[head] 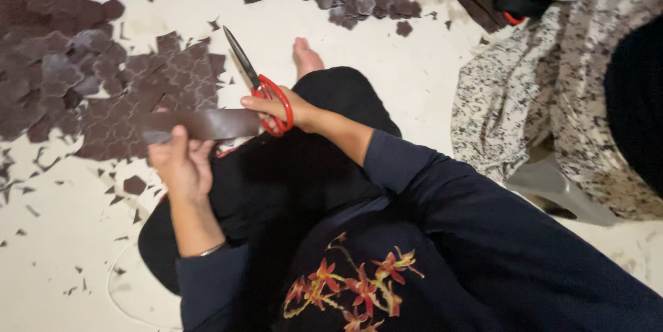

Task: The person sits on the floor and uses red-handled scissors to cut flower-shaped pieces from a dark patterned fabric. They repeatedly cut along the outlines, place the finished pieces aside, and continue cutting more shapes from the same fabric sheet.

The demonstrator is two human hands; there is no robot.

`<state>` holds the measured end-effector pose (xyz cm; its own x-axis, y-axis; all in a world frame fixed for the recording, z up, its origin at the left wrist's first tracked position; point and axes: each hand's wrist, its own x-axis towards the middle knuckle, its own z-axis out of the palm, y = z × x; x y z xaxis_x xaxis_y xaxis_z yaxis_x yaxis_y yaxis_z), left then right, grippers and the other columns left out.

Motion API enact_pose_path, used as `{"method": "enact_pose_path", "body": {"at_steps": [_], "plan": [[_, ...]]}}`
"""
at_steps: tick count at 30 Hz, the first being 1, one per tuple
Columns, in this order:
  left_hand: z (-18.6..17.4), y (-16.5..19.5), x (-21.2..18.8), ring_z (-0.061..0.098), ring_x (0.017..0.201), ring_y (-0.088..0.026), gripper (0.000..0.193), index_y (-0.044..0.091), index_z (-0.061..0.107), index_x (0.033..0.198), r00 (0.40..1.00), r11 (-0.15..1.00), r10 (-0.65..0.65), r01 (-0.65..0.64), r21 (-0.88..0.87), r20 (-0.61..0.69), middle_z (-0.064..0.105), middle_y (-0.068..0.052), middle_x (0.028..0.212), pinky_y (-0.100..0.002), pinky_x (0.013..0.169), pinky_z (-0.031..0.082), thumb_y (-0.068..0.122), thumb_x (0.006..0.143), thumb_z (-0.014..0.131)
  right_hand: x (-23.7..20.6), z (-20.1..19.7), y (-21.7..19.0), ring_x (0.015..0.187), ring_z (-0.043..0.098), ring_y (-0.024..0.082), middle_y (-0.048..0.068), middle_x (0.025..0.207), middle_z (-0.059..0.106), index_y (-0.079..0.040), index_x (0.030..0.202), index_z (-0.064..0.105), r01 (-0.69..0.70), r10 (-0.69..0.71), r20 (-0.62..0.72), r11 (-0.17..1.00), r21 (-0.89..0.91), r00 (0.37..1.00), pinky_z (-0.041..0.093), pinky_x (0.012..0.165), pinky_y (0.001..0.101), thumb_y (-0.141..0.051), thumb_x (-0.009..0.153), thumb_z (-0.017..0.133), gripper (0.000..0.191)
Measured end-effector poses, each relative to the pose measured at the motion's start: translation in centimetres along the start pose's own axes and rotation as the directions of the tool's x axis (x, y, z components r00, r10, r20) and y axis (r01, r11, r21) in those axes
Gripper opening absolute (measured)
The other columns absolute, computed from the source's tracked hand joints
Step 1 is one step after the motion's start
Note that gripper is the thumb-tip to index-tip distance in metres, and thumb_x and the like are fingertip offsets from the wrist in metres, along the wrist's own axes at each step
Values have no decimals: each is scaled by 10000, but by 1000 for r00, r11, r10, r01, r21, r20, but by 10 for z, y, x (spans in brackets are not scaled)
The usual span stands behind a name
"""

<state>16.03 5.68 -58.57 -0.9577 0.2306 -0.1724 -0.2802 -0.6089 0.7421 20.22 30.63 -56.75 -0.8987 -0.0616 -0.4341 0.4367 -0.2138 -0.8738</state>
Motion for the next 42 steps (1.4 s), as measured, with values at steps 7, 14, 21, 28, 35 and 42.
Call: {"method": "enact_pose_path", "body": {"at_steps": [7,14,21,28,35,42], "plan": [[1,-41,4,611,840,-137,509,121,433,1512,999,999,6,-7,-37,-45,607,-75,1171,-321,655,571,73,1074,686,10,-12,10,437,512,64,-39,675,600,-106,1094,664,-80,81,72,997,-13,994,394,399,214,-402,851,768,396],[18,-41,0,714,1045,-211,501,121,412,1444,999,999,-32,31,-44,-27,623,-95,1228,-362,817,656,64,989,616,21,-28,24,472,560,73,-11,706,618,-67,993,631,-70,70,-1,995,72,998,459,428,217,-164,864,796,232],[12,-71,4,650,1016,-200,340,57,634,1321,999,992,20,-25,123,46,640,-116,1222,-313,804,587,-4,990,685,22,-34,36,488,565,98,38,702,597,-36,964,594,106,-110,35,990,94,993,457,455,239,-173,909,787,243],[19,-70,-6,509,1364,-270,184,124,779,1008,722,454,622,-647,613,302,524,-87,1392,-430,1216,417,-7,879,776,22,-35,37,504,569,97,94,900,797,-59,988,622,87,-83,-36,989,116,996,481,467,241,-363,925,715,325],[35,-71,-10,549,1297,-253,172,144,808,984,749,429,408,-662,614,523,542,-89,1415,-366,1080,478,57,850,744,22,-43,49,578,590,105,48,747,623,-29,1011,600,42,-52,111,995,87,992,479,531,248,-189,937,759,237],[16,-94,-2,652,1051,-115,348,67,618,1338,961,880,109,-212,426,253,688,-100,1270,-241,940,513,-3,1005,543,25,-44,59,523,584,136,41,657,590,-53,954,573,148,-138,-65,973,176,988,496,501,274,-17,866,753,204]]}}
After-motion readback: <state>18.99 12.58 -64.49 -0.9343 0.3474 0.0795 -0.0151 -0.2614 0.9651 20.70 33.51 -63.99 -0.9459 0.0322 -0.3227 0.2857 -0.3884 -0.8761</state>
